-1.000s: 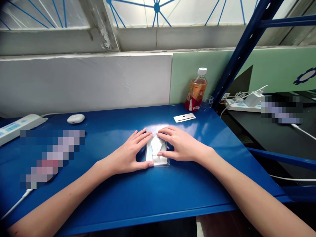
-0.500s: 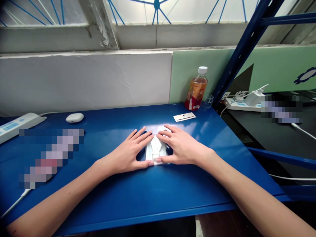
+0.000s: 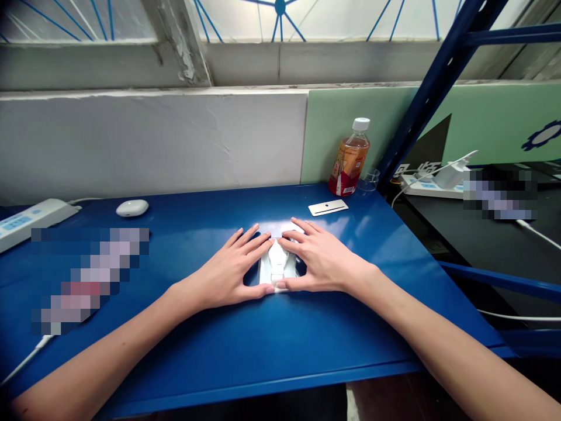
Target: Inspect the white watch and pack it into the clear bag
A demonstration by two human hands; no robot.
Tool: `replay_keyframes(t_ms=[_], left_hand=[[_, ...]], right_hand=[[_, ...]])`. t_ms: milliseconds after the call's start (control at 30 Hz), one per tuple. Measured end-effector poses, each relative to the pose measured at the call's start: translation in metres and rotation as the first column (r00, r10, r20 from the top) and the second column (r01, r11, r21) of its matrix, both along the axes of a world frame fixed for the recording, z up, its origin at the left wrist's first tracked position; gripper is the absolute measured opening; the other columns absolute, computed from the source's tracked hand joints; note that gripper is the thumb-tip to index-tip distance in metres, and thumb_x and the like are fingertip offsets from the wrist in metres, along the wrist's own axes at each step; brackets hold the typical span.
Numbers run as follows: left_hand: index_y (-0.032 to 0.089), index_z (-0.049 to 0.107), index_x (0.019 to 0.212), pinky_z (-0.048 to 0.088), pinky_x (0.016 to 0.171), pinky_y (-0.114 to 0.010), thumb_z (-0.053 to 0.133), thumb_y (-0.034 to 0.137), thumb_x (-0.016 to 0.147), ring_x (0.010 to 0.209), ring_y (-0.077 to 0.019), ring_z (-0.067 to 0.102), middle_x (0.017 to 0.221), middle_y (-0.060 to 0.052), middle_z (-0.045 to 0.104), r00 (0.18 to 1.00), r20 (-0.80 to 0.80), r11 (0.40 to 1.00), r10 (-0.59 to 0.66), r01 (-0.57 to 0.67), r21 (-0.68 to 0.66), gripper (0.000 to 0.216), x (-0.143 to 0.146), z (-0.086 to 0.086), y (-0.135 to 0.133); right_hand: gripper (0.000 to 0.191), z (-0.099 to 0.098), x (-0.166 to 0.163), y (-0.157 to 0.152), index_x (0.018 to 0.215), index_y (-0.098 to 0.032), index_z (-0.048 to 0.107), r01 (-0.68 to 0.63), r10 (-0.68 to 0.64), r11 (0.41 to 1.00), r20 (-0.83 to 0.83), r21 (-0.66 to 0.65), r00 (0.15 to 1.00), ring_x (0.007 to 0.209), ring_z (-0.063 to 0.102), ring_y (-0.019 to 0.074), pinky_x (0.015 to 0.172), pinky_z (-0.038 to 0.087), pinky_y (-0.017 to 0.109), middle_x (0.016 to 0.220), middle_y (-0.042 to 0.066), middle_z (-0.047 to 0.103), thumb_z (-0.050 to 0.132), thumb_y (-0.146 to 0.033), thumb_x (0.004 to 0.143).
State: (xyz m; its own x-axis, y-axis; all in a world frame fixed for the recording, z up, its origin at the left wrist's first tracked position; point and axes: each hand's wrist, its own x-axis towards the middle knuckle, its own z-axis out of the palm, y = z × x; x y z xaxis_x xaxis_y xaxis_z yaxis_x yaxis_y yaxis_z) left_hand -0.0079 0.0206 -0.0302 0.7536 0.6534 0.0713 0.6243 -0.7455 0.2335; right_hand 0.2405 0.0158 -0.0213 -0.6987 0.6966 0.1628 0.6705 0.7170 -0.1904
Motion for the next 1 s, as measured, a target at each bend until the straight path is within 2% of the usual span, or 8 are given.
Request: replay_keyframes(t_ms=[267,400,600,767,867,1000], left_hand=[[0.017,0.036,0.152,0.017,0.117,-0.06,0.055,0.069,0.085,0.149,-0.0415,0.019,0.157,-0.015,0.037,1.0,-0.006,1.0,0.019,-0.019,-0.007,0.086,0.002,0.001,0.0],[0.017,0.035,0.153,0.017,0.118,-0.059,0.053,0.067,0.087,0.149,-0.04,0.019,0.158,-0.015,0.036,1.0,0.0,1.0,0.007,-0.007,-0.005,0.085,0.002,0.002,0.0],[0.013,0.026,0.156,0.014,0.12,-0.053,0.046,0.071,0.089,0.15,-0.0353,0.02,0.161,-0.015,0.027,0.998,-0.069,0.999,0.008,-0.011,-0.039,0.091,0.001,0.004,-0.001],[0.009,0.018,0.157,0.012,0.122,-0.049,0.044,0.081,0.083,0.151,-0.0344,0.016,0.162,-0.019,0.019,0.999,-0.049,0.997,0.003,-0.007,-0.072,0.107,-0.004,0.002,0.002],[0.009,0.017,0.158,0.013,0.122,-0.049,0.046,0.082,0.082,0.151,-0.0352,0.014,0.163,-0.019,0.016,0.999,-0.043,0.996,0.006,-0.01,-0.086,0.11,-0.007,0.001,0.003],[0.006,0.018,0.157,0.015,0.121,-0.05,0.046,0.083,0.081,0.151,-0.0363,0.013,0.162,-0.02,0.016,0.998,-0.058,0.994,0.035,-0.041,-0.101,0.111,-0.009,0.004,0.005]], right_hand=[[0.077,0.002,-0.002,0.004,0.139,-0.019,0.057,-0.007,0.005,0.999,-0.042,-0.04,0.999,0.142,0.036,0.0412,0.111,0.038,0.057,0.139,0.014,0.06,0.066,-0.064,0.078],[0.08,0.0,-0.001,0.002,0.141,-0.017,0.055,0.007,-0.012,0.998,-0.075,-0.057,0.997,0.142,0.037,0.0413,0.111,0.039,0.057,0.141,0.014,0.058,0.068,-0.062,0.077],[0.095,-0.002,0.005,0.0,0.15,-0.009,0.041,-0.012,0.011,0.995,-0.012,-0.103,1.0,0.145,0.032,0.0381,0.116,0.034,0.054,0.154,0.019,0.041,0.061,-0.07,0.08],[0.116,0.0,0.014,0.004,0.15,0.001,0.035,0.036,-0.028,0.99,0.057,-0.137,0.998,0.147,0.027,0.0397,0.117,0.033,0.052,0.157,0.026,0.032,0.062,-0.079,0.071],[0.117,0.0,0.017,0.005,0.15,-0.001,0.036,0.046,-0.041,0.991,0.044,-0.13,0.998,0.147,0.026,0.041,0.117,0.033,0.054,0.157,0.025,0.031,0.062,-0.081,0.069],[0.11,-0.002,0.014,0.004,0.152,-0.002,0.034,0.05,-0.044,0.988,0.049,-0.147,0.998,0.147,0.025,0.0404,0.117,0.032,0.054,0.158,0.025,0.029,0.057,-0.078,0.076]])
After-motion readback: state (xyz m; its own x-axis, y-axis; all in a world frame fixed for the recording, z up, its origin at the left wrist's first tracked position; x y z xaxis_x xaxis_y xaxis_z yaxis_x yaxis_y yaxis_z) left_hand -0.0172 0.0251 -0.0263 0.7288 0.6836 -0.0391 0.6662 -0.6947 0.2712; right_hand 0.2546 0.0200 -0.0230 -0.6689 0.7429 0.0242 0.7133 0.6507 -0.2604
